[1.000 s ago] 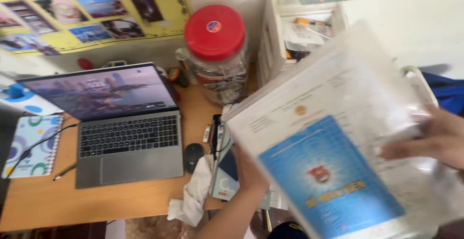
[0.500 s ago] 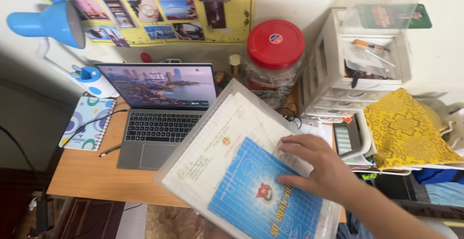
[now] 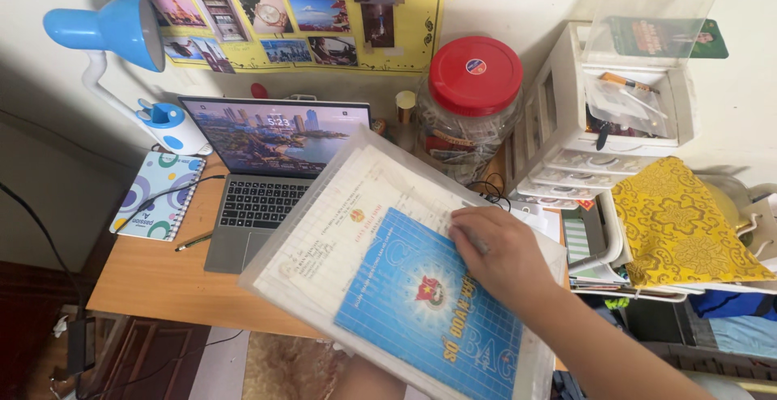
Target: The person retrieves a white cloth from a paper bag on the floor and uses it to wipe a wooden desk surface. They then organize a stack of documents and a notebook, placing them into a plastic sleeve. Finally, they coil a black cable and place it into a small drawer unit.
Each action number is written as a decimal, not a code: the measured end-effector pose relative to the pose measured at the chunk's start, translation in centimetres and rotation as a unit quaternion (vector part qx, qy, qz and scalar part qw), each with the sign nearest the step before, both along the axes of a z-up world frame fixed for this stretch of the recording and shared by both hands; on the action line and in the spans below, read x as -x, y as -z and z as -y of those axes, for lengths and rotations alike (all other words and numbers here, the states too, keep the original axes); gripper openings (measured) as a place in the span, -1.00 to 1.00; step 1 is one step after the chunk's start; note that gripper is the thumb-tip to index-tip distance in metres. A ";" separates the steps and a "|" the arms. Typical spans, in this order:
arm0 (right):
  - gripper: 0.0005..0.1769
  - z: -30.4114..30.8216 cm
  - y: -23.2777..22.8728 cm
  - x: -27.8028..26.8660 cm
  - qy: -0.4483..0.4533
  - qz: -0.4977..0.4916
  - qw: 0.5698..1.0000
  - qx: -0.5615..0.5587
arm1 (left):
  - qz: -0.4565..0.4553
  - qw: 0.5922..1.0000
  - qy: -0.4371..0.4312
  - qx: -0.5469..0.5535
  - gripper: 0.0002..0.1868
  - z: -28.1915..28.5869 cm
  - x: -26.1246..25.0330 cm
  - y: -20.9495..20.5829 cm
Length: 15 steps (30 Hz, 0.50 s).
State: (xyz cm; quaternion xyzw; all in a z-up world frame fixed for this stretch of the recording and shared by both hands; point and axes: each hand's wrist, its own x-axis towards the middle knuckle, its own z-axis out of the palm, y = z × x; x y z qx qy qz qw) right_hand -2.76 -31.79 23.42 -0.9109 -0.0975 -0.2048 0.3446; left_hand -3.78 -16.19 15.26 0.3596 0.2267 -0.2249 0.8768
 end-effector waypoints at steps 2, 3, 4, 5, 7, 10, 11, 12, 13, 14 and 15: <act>-0.88 -0.9 -0.6 -0.4 -0.008 0.030 0.999 0.038 | 0.014 1.000 -0.003 -0.006 -0.14 -1.1 -1.2 -0.7; -0.89 -1.7 -0.9 -0.7 -0.013 0.046 0.997 0.055 | 0.024 1.000 -0.005 -0.011 -0.15 -2.0 -1.9 -1.1; -0.88 -2.1 -1.1 -0.9 -0.020 0.044 0.996 0.071 | 0.027 1.000 -0.006 -0.013 -0.15 -2.4 -2.0 -1.2; -0.88 -2.6 -1.2 -1.3 -0.028 0.042 0.995 0.086 | 0.029 0.999 -0.009 -0.013 -0.15 -2.8 -2.1 -1.3; -0.87 -3.3 -1.4 -1.7 -0.044 0.044 0.993 0.105 | 0.028 0.999 -0.009 -0.014 -0.16 -3.2 -2.0 -1.2; -0.87 -4.5 -1.7 -2.1 -0.075 0.059 0.989 0.112 | 0.023 0.999 -0.041 -0.016 -0.17 -4.4 -1.4 -1.1; -0.88 -4.8 -1.9 -2.1 -0.086 0.057 0.988 0.117 | 0.023 0.998 -0.051 -0.016 -0.17 -4.9 -1.6 -1.1; -0.89 -5.0 -2.0 -2.2 -0.095 0.056 0.986 0.122 | 0.025 0.998 -0.059 -0.016 -0.18 -5.2 -1.7 -1.2; -0.89 -5.3 -2.0 -2.2 -0.105 0.052 0.986 0.115 | 0.022 0.997 -0.067 -0.016 -0.18 -5.6 -1.7 -1.2; -0.89 -5.4 -1.9 -2.2 -0.114 0.048 0.986 0.112 | 0.022 0.997 -0.074 -0.013 -0.18 -5.7 -1.7 -1.2; -0.89 -5.3 -1.8 -2.3 -0.123 0.044 0.985 0.109 | 0.021 0.997 -0.079 -0.012 -0.19 -5.7 -1.5 -1.1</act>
